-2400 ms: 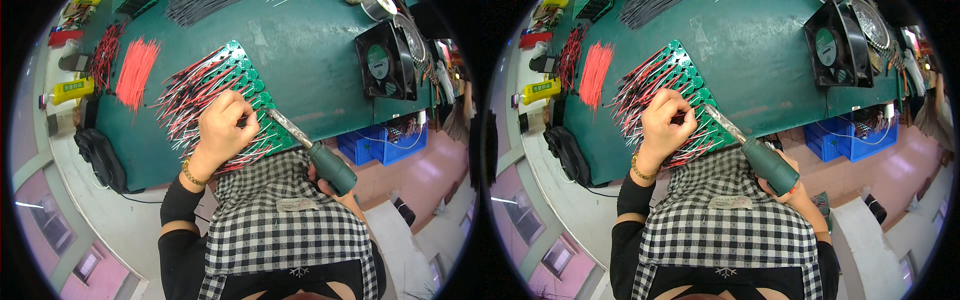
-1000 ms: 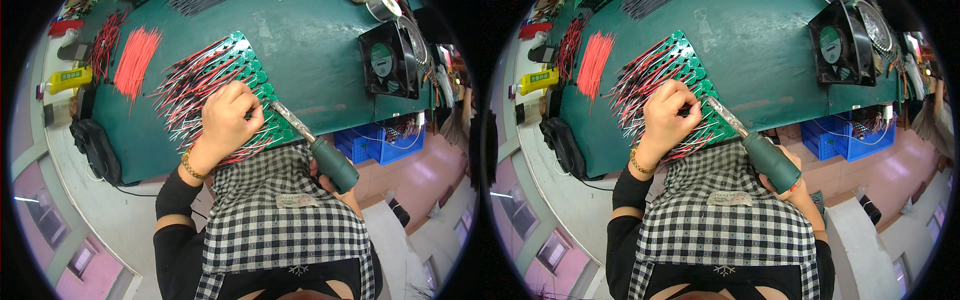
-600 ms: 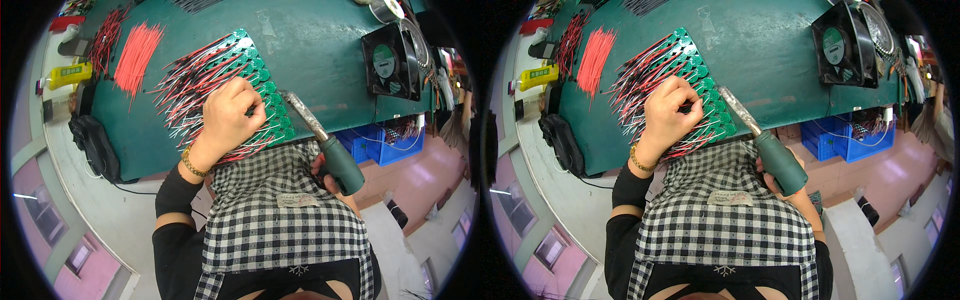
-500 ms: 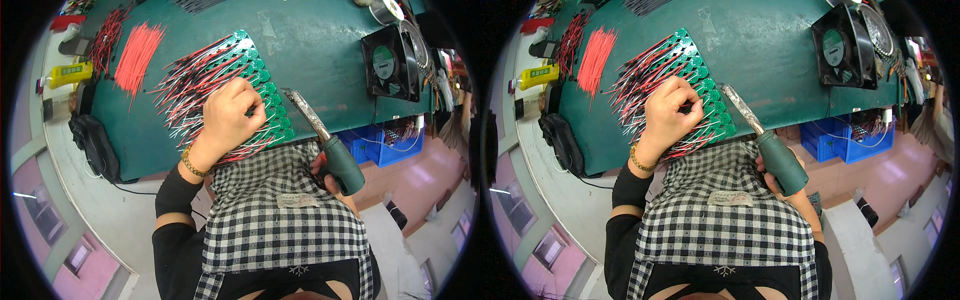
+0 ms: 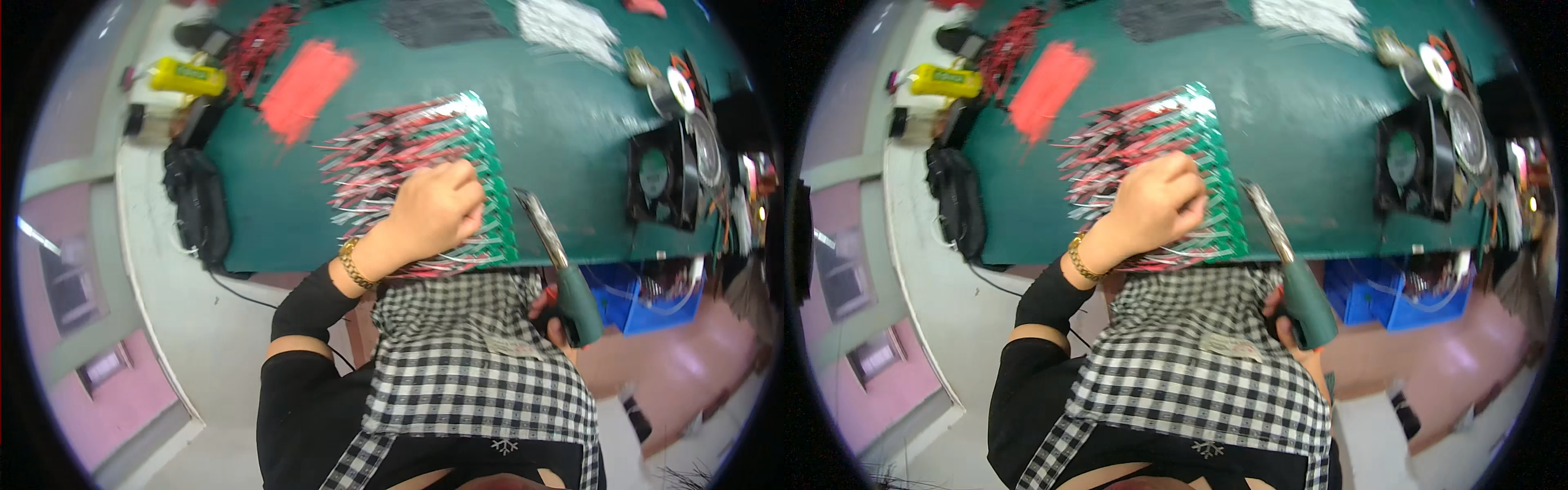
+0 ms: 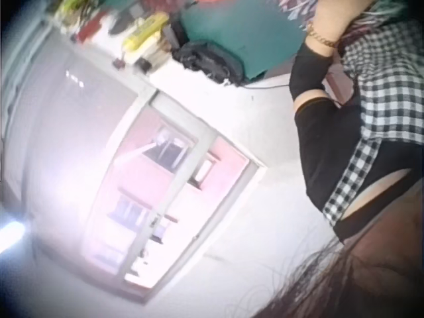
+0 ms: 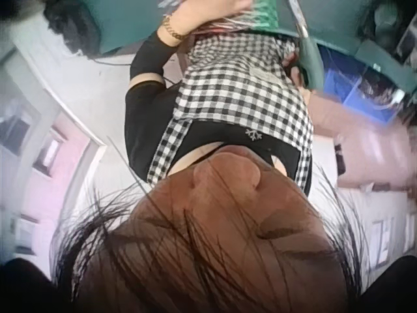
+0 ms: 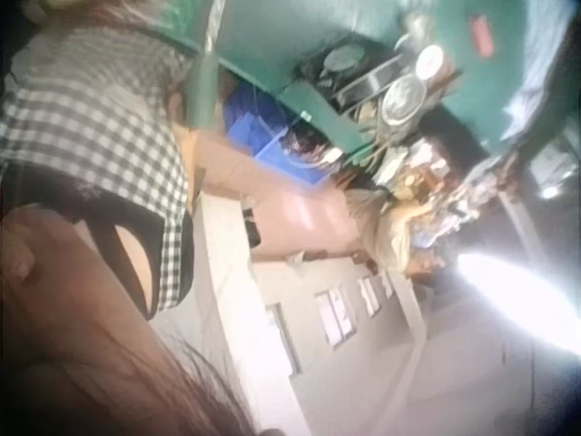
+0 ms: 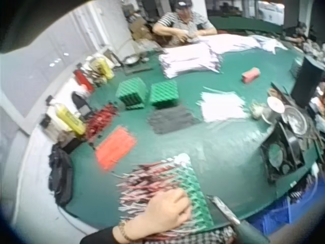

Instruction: The person solders bundles of wires to a panel of circular circuit boards using a soldering iron, repeatedly picking up wires from piles on the table and attaching them to the boards.

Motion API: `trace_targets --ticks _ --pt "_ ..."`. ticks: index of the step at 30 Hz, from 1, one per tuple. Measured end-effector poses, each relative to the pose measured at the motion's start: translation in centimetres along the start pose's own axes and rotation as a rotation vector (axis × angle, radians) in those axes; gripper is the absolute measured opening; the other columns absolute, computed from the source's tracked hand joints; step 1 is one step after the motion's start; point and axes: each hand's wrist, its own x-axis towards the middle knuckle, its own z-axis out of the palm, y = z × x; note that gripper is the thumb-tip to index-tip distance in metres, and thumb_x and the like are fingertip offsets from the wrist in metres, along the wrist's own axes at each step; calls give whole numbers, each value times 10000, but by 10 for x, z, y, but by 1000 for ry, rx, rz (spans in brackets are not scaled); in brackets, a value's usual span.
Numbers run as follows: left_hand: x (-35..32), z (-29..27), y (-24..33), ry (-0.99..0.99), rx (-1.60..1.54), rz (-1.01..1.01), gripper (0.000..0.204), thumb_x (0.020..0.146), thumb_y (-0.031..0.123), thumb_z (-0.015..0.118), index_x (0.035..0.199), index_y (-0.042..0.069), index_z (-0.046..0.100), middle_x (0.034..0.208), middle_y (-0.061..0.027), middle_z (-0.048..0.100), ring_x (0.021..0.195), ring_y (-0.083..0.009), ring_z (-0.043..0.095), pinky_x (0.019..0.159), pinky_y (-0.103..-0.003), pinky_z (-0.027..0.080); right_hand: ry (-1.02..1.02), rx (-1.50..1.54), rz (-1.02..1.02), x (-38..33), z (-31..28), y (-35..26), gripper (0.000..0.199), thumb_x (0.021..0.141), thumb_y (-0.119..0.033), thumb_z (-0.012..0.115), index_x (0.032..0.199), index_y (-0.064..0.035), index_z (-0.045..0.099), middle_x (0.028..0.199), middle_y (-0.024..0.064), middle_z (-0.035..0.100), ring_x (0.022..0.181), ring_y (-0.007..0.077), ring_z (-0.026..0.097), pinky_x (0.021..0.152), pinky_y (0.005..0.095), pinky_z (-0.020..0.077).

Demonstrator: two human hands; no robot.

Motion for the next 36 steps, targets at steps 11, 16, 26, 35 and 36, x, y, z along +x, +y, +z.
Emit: trace_targets --ticks 11,16,26,35,36 --pt "20 -150 -260 154 651 -850 243 853 283 654 897 45 685 1020 -212 592 980 -388 587 836 -479 485 91 -94 139 -5 6 -37 606 866 -380 667 1288 -17 428 1030 89 557 884 177 573 792 331 477" --pt "13 -154 -295 78 624 -821 155 843 198 663 889 51 676 1054 -216 583 1024 -394 571 861 -490 474 72 -105 131 -12 3 -29 562 887 -353 632 1290 -20 428 1037 94 555 883 177 577 784 332 475" --pt "35 -101 -47 147 -37 -369 40 776 12 612 782 12 573 674 -57 562 572 -113 528 532 -250 426 5 -69 -28 1 3 -7 360 844 -170 664 1141 7 567 926 69 616 784 133 601 736 278 492" --pt "-14 -1 29 8 -293 -182 107 708 -28 685 759 34 615 713 -67 597 563 -180 543 498 -287 428 42 -259 -110 1 1 -11 328 823 -187 655 1063 29 599 871 78 645 716 138 642 687 262 516" --pt "-17 4 31 8 -295 -191 107 708 -28 685 759 34 615 713 -67 597 563 -180 543 498 -287 428 64 -199 -72 -5 0 -11 330 819 -189 662 1061 27 600 881 81 647 719 138 643 693 267 520"
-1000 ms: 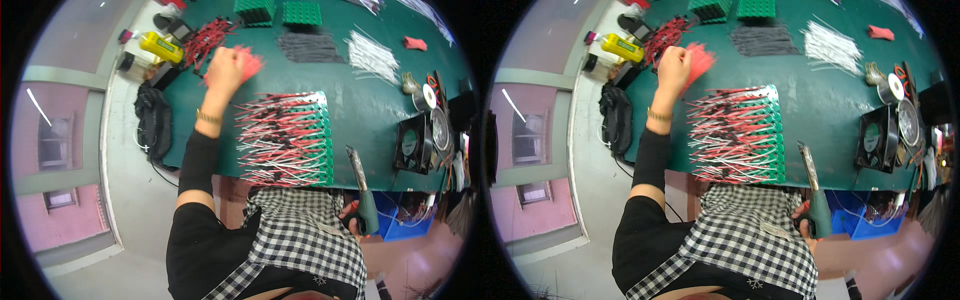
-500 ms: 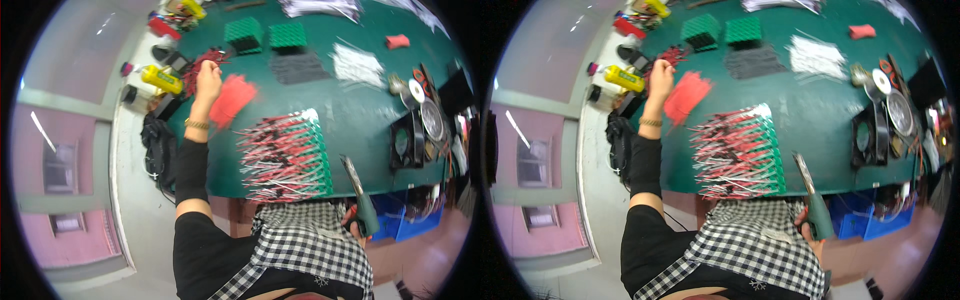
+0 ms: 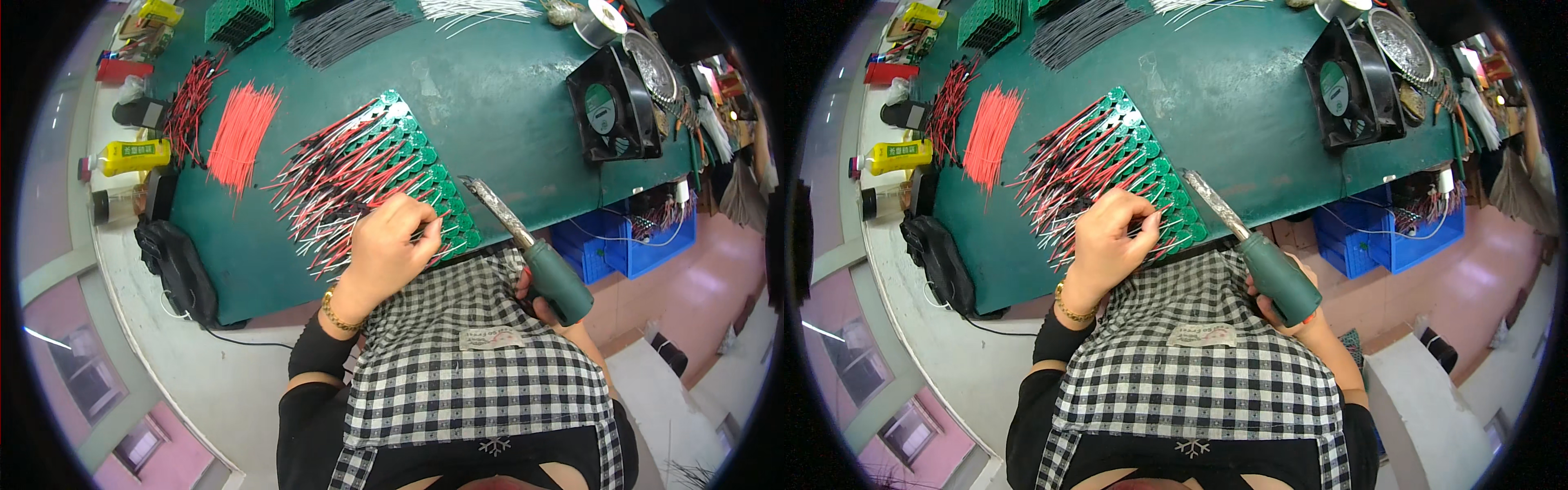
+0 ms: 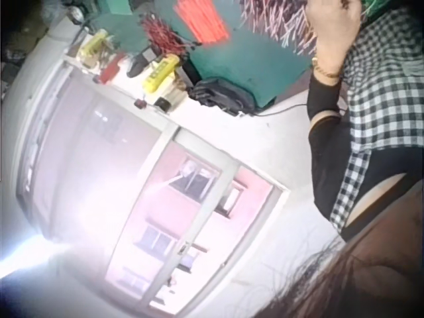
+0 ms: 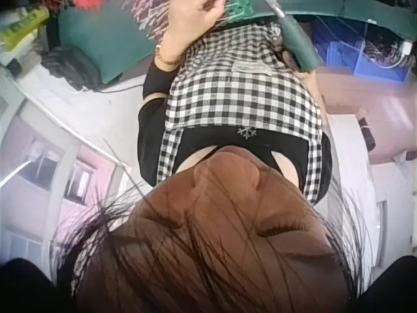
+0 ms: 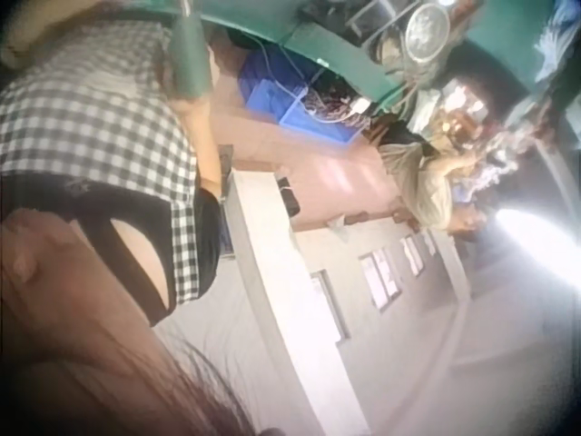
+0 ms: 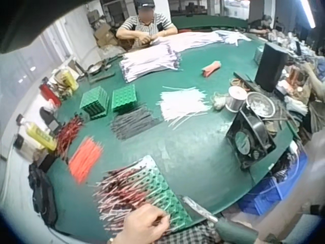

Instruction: The person solders bundles of wires to a panel of circular circuit boards using a soldering iron, repeatedly picking up wires from piles on the table and attaching them to the boards.

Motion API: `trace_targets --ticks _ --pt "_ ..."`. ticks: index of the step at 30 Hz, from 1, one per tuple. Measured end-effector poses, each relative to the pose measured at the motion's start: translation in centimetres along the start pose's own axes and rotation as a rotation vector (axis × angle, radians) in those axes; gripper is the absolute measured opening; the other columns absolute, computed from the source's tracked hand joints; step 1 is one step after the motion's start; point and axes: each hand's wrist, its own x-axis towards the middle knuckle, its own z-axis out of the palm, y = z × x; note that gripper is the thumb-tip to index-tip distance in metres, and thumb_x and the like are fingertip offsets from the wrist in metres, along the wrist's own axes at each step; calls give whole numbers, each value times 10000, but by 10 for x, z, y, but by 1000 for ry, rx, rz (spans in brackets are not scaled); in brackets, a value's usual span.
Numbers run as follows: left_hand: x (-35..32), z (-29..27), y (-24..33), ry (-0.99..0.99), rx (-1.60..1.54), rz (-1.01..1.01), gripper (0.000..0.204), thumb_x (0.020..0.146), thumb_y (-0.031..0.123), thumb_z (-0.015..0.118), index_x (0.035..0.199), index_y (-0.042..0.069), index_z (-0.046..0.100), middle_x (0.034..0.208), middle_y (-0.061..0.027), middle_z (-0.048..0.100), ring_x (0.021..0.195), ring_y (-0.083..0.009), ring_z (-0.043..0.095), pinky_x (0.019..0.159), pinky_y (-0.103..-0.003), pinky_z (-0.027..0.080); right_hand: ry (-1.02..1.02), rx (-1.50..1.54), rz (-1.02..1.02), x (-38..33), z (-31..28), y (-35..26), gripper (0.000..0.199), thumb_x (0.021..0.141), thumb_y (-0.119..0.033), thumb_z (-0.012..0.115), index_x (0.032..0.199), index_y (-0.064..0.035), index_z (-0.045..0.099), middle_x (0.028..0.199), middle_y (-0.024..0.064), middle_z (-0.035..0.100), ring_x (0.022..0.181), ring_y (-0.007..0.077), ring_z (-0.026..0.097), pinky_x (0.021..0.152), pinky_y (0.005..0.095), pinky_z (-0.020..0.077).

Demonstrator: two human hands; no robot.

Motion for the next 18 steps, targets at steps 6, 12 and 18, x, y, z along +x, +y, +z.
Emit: trace_targets --ticks 6,12,18 --pt "-5 7 1 24 175 -98 118 686 -12 681 721 56 591 665 -41 561 521 -154 543 470 -266 428 -97 -55 47 -11 -18 -1 350 807 -232 670 1051 12 615 861 89 675 715 201 657 699 307 527" --pt "-5 9 -3 38 176 -80 124 668 -16 672 700 57 577 641 -36 540 504 -140 535 459 -255 423 -113 -155 31 -4 -13 -11 300 784 -229 656 994 -14 653 820 85 690 750 259 662 715 338 529" --pt "-4 9 -2 73 145 -92 117 660 -25 661 681 54 577 624 -33 524 482 -118 495 433 -244 387 -162 -261 20 -2 -14 -9 301 735 -191 665 979 -15 658 897 130 669 783 304 657 714 358 528"
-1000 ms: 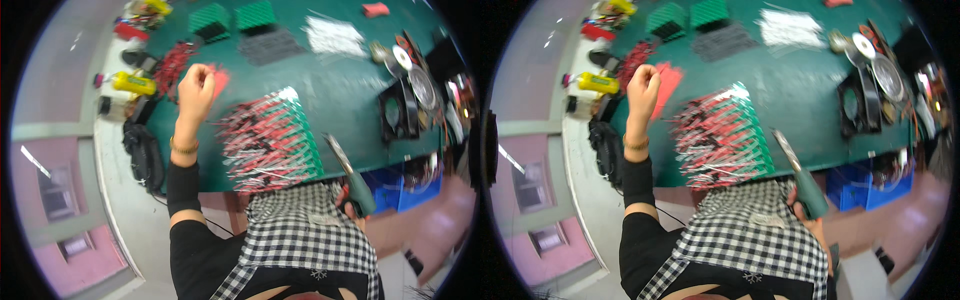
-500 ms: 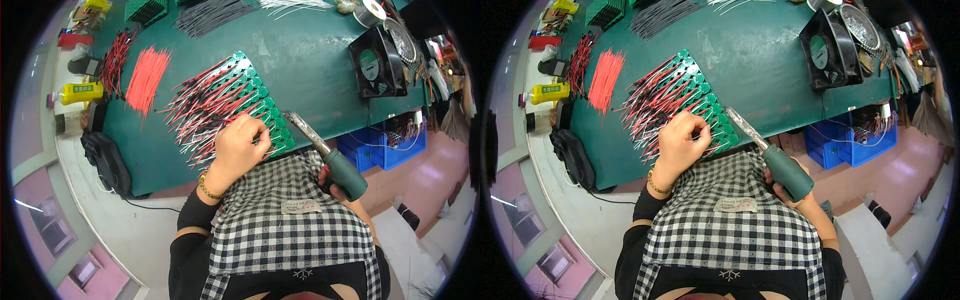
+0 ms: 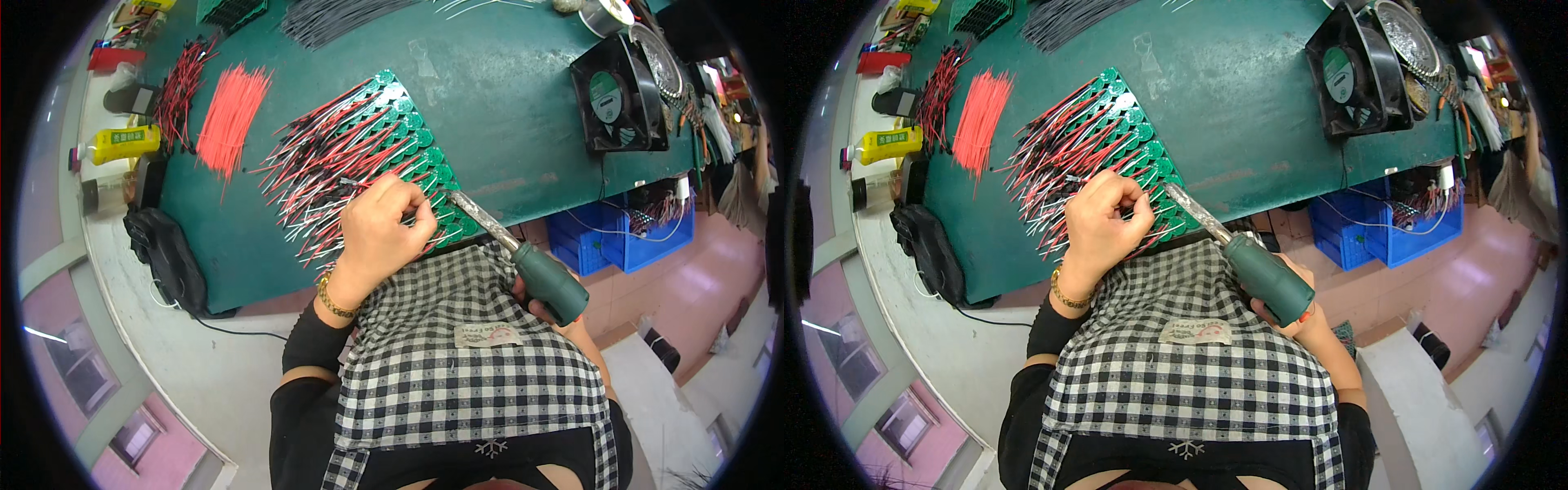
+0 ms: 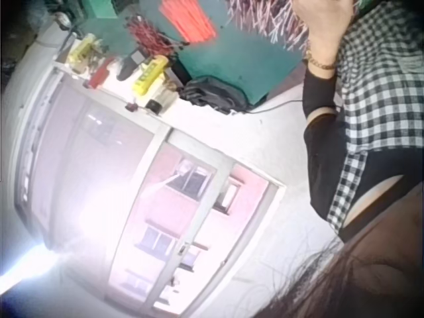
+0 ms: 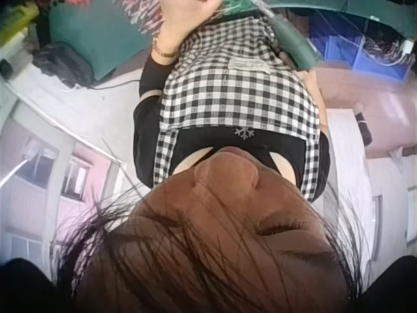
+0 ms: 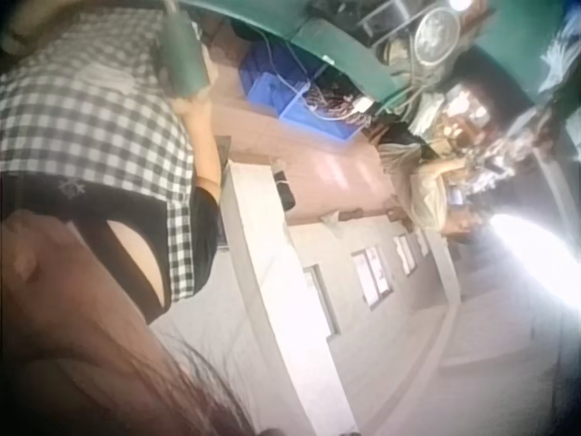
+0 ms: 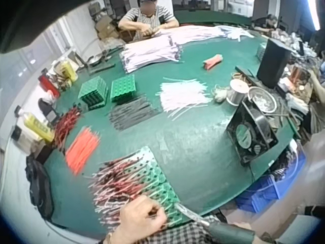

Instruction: The person solders bundles of wires to a panel of circular circuit boards using a soldering iron, repeatedly picking up wires from piles on the table and attaching them to the boards.

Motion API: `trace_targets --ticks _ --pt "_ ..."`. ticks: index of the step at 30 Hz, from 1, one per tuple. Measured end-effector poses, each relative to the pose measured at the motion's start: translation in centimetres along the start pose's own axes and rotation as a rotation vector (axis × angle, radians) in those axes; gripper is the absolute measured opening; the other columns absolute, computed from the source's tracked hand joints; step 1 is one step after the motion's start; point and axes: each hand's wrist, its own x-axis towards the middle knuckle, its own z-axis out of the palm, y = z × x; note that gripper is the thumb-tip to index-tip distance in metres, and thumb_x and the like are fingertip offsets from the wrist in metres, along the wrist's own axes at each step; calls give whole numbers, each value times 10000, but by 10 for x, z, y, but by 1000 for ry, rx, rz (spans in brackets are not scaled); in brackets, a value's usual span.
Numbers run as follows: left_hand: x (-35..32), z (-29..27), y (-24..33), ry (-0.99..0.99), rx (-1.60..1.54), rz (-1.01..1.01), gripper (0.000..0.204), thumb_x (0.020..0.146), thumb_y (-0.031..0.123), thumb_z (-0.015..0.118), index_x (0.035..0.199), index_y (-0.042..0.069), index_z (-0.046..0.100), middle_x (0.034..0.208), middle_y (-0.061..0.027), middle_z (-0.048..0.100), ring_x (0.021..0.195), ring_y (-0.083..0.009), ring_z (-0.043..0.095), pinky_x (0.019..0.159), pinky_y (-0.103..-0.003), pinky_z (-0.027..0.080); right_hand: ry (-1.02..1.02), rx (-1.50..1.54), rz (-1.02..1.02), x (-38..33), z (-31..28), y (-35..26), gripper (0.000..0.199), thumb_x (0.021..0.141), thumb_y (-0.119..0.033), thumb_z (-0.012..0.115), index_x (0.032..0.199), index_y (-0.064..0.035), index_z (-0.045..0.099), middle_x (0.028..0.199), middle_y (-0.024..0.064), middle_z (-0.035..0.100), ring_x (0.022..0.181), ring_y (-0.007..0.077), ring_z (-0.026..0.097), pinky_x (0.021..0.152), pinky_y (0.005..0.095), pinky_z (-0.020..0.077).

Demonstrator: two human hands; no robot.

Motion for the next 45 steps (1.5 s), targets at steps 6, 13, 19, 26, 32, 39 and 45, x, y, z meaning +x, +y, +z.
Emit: trace_targets --ticks 6,13,19,26,32,39,45 --pt "0 4 -4 18 45 38 127 646 21 670 673 93 569 636 -17 544 484 -166 537 424 -283 413 -41 -57 -11 -2 -2 7 314 688 -154 667 965 -7 651 958 166 638 758 332 641 680 375 517" --pt "0 1 -2 -5 30 3 116 666 -10 672 685 56 579 633 -34 542 507 -137 537 459 -255 416 2 -104 17 -10 -1 13 335 714 -191 674 994 -10 643 912 133 660 767 309 653 690 358 521" --pt "-1 3 -4 -1 37 19 115 666 -10 672 686 59 582 636 -26 545 503 -133 526 454 -254 411 149 -28 46 -10 10 -3 317 797 -263 630 1021 -39 643 829 49 693 751 201 681 709 302 532" --pt "-3 1 -4 27 37 52 114 668 -6 679 712 63 600 653 -26 558 496 -132 512 444 -259 396 33 -224 52 -19 0 11 371 713 -236 667 1031 -47 638 848 79 668 709 245 658 654 337 521" --pt "0 2 -5 19 22 100 105 656 7 675 706 67 605 662 -26 570 485 -143 507 436 -264 391 -13 -201 59 -17 -2 16 453 651 -253 699 1046 -41 634 954 128 644 733 308 643 648 378 511" --pt "-1 3 -6 -4 75 60 106 649 9 677 689 74 603 661 -23 575 498 -148 545 446 -263 416 -11 -215 107 -14 1 15 448 651 -244 695 1035 -22 633 953 149 636 753 332 631 649 389 500" --pt "-1 4 -5 26 64 70 124 640 19 690 683 78 591 662 -31 579 528 -170 572 471 -282 452 36 -158 31 -21 2 20 350 766 -303 675 973 -23 648 884 136 647 721 326 626 649 375 495"
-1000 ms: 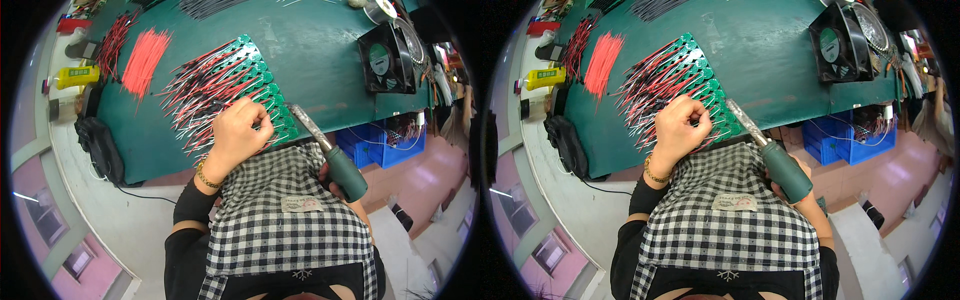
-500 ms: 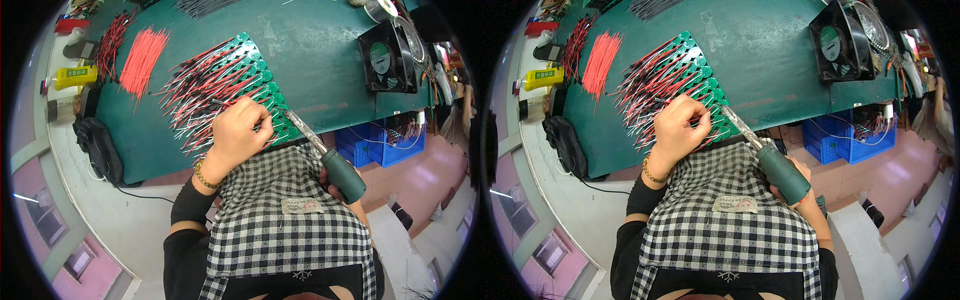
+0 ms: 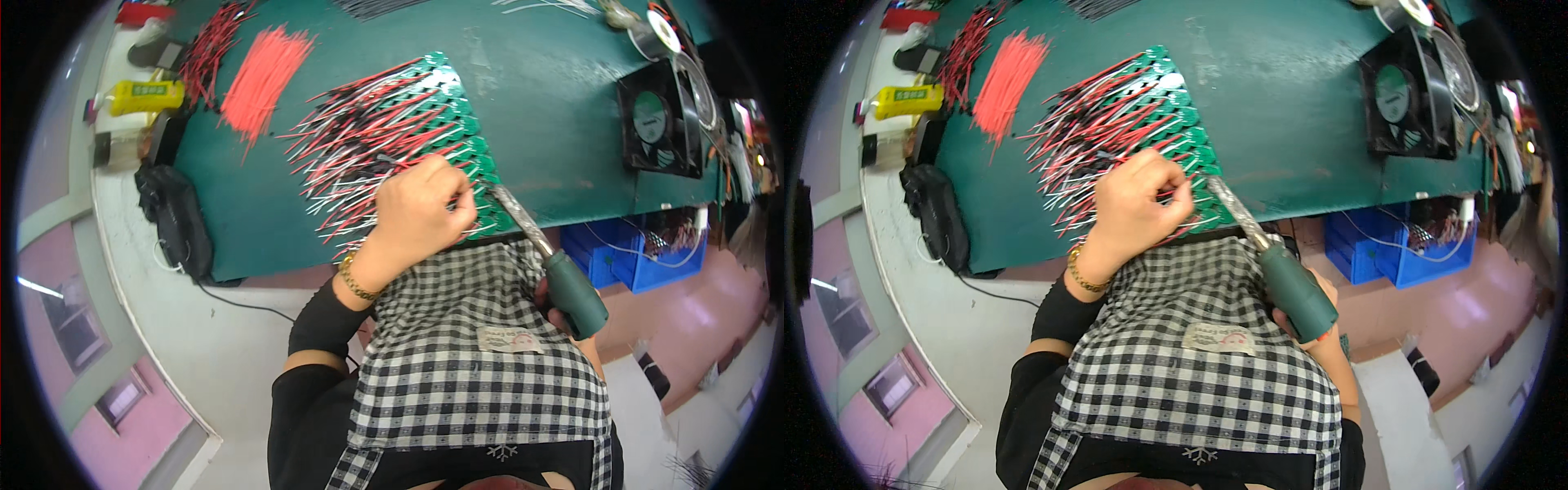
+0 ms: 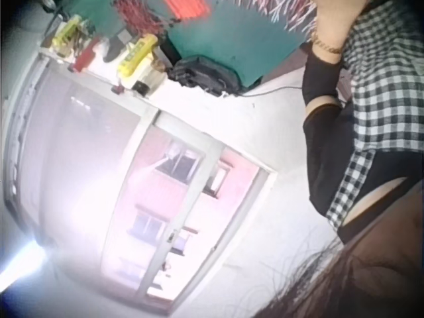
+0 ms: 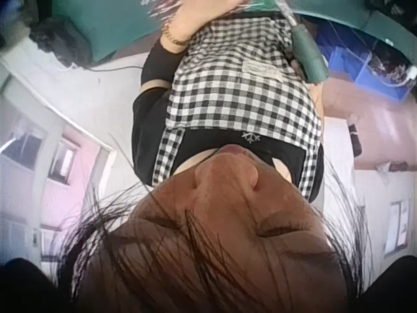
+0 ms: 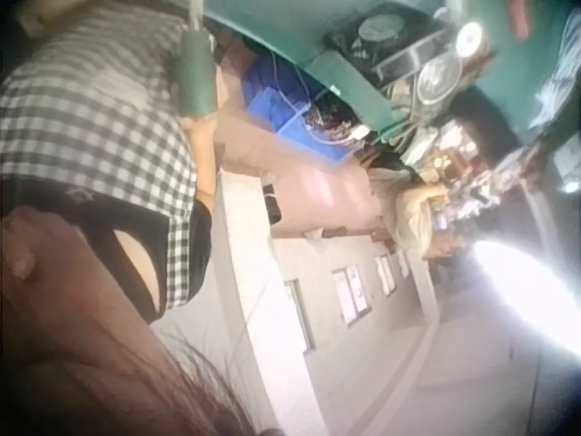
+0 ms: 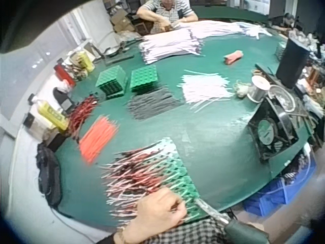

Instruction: The person solders bundles of wires to a panel of circular circuit boards using a soldering iron, repeatedly picking up wires from piles on the table and attaching them to the boards.

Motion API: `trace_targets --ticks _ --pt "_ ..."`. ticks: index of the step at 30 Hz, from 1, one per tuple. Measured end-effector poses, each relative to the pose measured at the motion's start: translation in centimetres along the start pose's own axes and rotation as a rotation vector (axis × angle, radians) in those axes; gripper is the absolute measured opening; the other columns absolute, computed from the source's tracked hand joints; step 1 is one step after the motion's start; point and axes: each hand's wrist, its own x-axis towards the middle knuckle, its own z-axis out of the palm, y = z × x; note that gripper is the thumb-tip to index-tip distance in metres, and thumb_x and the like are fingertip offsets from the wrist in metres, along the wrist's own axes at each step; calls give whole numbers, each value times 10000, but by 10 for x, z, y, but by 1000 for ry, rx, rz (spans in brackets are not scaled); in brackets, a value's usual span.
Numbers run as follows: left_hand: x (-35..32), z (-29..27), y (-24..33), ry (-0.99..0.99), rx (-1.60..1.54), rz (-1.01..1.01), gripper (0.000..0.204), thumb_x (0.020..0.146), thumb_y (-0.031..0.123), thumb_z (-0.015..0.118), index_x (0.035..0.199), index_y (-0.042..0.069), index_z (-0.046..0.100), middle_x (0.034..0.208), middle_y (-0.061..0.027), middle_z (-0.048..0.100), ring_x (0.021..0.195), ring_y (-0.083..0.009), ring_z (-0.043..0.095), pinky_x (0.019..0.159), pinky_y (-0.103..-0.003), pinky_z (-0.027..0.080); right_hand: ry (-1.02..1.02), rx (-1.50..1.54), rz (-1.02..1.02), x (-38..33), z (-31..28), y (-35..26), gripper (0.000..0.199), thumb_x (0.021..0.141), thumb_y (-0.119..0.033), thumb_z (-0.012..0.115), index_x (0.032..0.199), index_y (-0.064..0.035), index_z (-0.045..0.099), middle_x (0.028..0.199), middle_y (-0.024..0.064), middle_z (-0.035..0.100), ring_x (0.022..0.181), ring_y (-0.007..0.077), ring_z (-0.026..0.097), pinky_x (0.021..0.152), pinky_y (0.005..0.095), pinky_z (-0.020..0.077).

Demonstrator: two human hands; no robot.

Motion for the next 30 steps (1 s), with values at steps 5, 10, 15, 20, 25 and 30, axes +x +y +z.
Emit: trace_targets --ticks 5,10,15,20,25,30 --pt "-2 4 2 2 8 -8 124 634 17 689 672 85 592 659 -26 571 531 -178 572 471 -285 452 112 300 53 7 7 -12 403 837 -380 658 963 1 632 818 88 645 690 204 646 642 308 505" --pt "-1 1 1 -12 10 -36 121 638 25 692 663 89 592 649 -20 570 519 -172 567 464 -281 446 -62 176 261 9 -9 -17 411 825 -369 675 978 7 611 819 79 636 674 176 635 626 285 499" --pt "2 -1 -4 -23 18 -12 121 646 32 692 664 94 589 649 -18 568 513 -170 562 458 -284 441 56 181 17 22 1 -24 401 827 -363 668 969 8 613 821 81 629 666 174 627 615 285 493" --pt "1 -13 2 -42 23 50 120 675 23 682 732 83 595 687 -50 557 585 -215 576 507 -306 461 87 458 -26 21 8 -9 490 813 -376 709 1073 21 583 863 84 619 708 161 608 644 291 497" --pt "52 -91 -69 291 294 -49 37 762 39 653 743 31 623 711 -112 591 651 -243 599 610 -328 478 94 558 41 6 4 7 584 821 -349 721 1228 8 501 958 82 597 775 158 587 701 290 484" --pt "92 -181 -229 244 721 -667 284 850 296 654 961 36 684 1043 -206 616 1001 -382 606 835 -461 493 2 533 -65 13 -2 27 530 840 -264 681 1255 -12 467 966 82 573 768 164 584 706 284 481"
